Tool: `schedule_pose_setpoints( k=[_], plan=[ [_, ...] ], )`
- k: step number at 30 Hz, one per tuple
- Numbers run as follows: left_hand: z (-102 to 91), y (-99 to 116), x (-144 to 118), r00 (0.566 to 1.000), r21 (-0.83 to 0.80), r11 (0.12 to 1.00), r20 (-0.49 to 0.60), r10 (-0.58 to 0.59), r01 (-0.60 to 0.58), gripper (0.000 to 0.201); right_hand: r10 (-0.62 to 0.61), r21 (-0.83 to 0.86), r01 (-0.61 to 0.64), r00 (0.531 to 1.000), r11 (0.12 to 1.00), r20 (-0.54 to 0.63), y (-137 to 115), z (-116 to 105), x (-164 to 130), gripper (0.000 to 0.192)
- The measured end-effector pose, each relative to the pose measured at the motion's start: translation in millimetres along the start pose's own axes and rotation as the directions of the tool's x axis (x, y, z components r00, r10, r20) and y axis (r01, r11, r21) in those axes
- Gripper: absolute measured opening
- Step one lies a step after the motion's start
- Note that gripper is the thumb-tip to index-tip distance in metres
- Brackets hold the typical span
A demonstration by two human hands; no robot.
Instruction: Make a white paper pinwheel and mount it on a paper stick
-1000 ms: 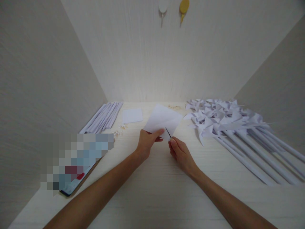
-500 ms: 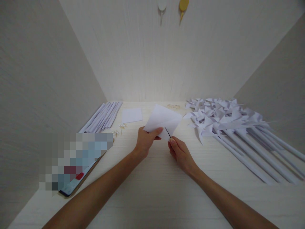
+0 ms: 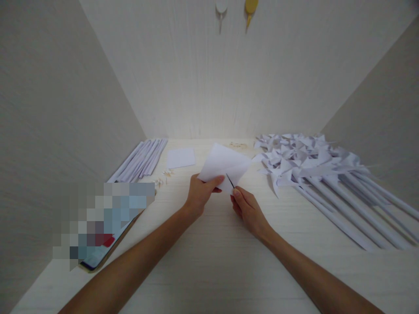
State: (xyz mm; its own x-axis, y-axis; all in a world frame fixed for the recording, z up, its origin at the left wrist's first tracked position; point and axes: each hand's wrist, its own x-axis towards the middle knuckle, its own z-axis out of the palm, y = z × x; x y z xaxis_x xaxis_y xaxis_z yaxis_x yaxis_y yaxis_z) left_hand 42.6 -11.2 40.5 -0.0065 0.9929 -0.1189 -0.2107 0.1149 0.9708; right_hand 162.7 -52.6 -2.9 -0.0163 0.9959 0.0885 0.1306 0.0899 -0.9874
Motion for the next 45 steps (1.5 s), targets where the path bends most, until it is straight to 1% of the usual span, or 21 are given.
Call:
schedule_pose_setpoints(
  k=[11,18,20,22,24,26,28,30,33,36,38,39,42,45],
  plan=[
    [-0.9,0.3,0.3,1.000,-0.004,1.000,0.008,-0.005,0.005,0.025,-0.004,-0.069,0.003,1.000,0.998,-0.015,-2.9,-0.6,-0.1,0.038],
    [0.9,-0.8,-1.1,1.000,-0.010,1.000,0.028,-0.008,0.009,0.023,-0.030,-0.093,0.030,1.000,0.995,0.003,-2.2,-0.2,1.0,0.037],
    [-0.4,-0.2,1.8,1.000,-0.038,0.999,-0.002,0.007,-0.007,0.024,-0.037,-0.095,0.037,0.999,0.995,0.006,-2.6,-0.2,0.9,0.038],
    [-3.4,1.2,7.0,0.997,-0.079,0.996,-0.070,0.030,-0.036,0.026,-0.041,-0.095,0.042,0.999,0.995,0.012,-2.9,-0.3,0.6,0.039],
    [-7.4,3.2,13.4,0.987,-0.118,0.991,-0.154,0.049,-0.068,0.028,-0.042,-0.086,0.043,0.999,0.995,0.019,-2.7,-0.4,0.3,0.039],
    [-11.2,4.9,19.5,0.975,-0.134,0.986,-0.213,0.065,-0.095,0.028,-0.044,-0.067,0.045,0.999,0.997,0.022,-2.5,-0.3,-0.4,0.038],
    [-14.1,5.8,24.1,0.967,-0.152,0.981,-0.243,0.082,-0.121,0.028,-0.044,-0.036,0.045,0.999,0.998,0.020,-2.9,-0.2,-1.2,0.037],
    [-16.1,5.5,26.9,0.964,-0.163,0.977,-0.247,0.097,-0.140,0.029,-0.044,0.009,0.044,0.999,0.999,0.002,-4.5,-0.2,-2.0,0.036],
    [-19.0,3.6,29.2,0.964,-0.101,0.981,-0.225,0.138,-0.164,0.029,-0.051,0.052,0.053,0.998,0.997,-0.041,-7.4,-0.4,-2.2,0.035],
    [-22.2,2.0,30.5,0.963,0.004,0.979,-0.178,0.201,-0.204,0.030,-0.075,0.068,0.085,0.988,0.994,-0.134,-8.4,-0.7,-0.2,0.033],
    [-23.8,1.8,31.0,0.961,0.065,0.971,-0.138,0.239,-0.232,0.030,-0.078,0.103,0.099,0.979,0.990,-0.188,-7.9,-1.0,2.0,0.038],
    [-24.3,1.9,31.0,0.961,0.098,0.965,-0.114,0.252,-0.242,0.029,-0.072,0.125,0.098,0.978,0.987,-0.194,-7.6,-1.1,3.1,0.041],
    [-24.6,2.0,30.5,0.970,0.179,0.955,-0.013,0.244,-0.238,0.024,-0.041,0.148,0.060,0.990,0.987,-0.131,-8.6,-2.0,5.0,0.043],
    [-24.2,1.0,29.6,0.979,0.192,0.962,0.092,0.181,-0.196,0.022,-0.017,0.077,0.020,0.999,0.997,-0.051,-11.7,-3.0,4.5,0.038]
  ],
)
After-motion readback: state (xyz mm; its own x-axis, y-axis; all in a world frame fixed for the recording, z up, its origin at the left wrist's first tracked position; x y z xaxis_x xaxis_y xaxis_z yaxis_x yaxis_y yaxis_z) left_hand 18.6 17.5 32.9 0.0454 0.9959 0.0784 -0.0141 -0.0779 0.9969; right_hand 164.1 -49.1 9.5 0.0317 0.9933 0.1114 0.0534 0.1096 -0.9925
